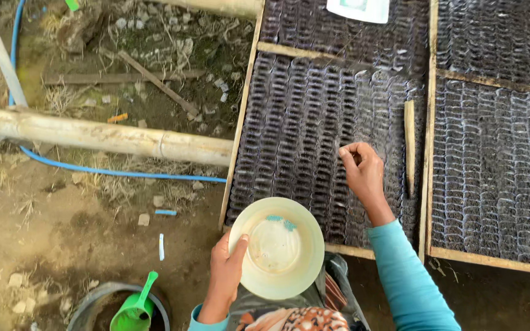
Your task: The person uses a wooden stick to poke holes in the soil-filled cells of a seedling tray. They then pick up small blue seeds from a white bowl and place them into the holes in the tray.
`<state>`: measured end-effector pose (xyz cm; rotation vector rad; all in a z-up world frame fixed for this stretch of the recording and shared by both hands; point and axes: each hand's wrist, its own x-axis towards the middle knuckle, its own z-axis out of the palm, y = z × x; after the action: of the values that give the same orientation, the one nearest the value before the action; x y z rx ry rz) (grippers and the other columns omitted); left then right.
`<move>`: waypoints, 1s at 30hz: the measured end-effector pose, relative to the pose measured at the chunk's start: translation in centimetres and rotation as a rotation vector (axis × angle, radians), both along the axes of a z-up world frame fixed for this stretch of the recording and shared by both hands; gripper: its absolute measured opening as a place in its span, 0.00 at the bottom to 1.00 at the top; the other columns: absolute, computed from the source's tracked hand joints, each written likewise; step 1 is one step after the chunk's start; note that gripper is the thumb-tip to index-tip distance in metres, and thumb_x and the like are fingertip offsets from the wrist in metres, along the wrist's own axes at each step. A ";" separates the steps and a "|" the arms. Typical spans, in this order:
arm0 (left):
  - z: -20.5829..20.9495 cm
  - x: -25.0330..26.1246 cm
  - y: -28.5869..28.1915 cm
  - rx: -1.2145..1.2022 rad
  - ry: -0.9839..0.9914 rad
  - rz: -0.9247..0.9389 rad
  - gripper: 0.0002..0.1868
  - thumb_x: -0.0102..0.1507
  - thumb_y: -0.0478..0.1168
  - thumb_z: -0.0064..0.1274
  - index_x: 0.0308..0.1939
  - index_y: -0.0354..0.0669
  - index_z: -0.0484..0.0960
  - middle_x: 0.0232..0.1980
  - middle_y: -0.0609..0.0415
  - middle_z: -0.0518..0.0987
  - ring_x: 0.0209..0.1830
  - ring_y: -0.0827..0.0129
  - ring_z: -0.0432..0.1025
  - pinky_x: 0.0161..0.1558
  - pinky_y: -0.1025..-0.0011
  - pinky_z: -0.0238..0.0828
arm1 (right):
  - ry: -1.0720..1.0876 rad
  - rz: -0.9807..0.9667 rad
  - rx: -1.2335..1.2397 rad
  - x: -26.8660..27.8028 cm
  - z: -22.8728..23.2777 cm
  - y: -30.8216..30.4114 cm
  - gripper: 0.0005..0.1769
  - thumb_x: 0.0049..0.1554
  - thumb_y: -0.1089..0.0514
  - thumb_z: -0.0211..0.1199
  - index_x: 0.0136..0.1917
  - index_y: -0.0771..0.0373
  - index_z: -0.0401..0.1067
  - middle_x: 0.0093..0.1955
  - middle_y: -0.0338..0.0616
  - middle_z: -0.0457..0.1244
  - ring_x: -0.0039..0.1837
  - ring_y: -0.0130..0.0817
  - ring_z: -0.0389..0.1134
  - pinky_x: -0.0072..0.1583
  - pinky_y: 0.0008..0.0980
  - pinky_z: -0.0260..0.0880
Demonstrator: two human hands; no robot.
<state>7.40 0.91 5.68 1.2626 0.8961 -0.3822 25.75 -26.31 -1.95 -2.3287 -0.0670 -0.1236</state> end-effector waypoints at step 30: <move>-5.9 18.8 -8.2 -0.055 -0.074 0.092 0.22 0.64 0.39 0.47 0.61 0.40 0.82 0.53 0.49 0.86 0.48 0.64 0.78 0.46 0.63 0.78 | -0.087 0.106 -0.116 27.7 -8.2 -2.6 0.08 0.59 0.53 0.65 0.40 0.55 0.74 0.37 0.37 0.60 0.37 0.34 0.59 0.41 0.40 0.57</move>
<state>26.25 -7.28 -0.26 1.1733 0.8720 -0.2836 53.43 -28.87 -10.13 -2.4285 -0.2471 -0.1717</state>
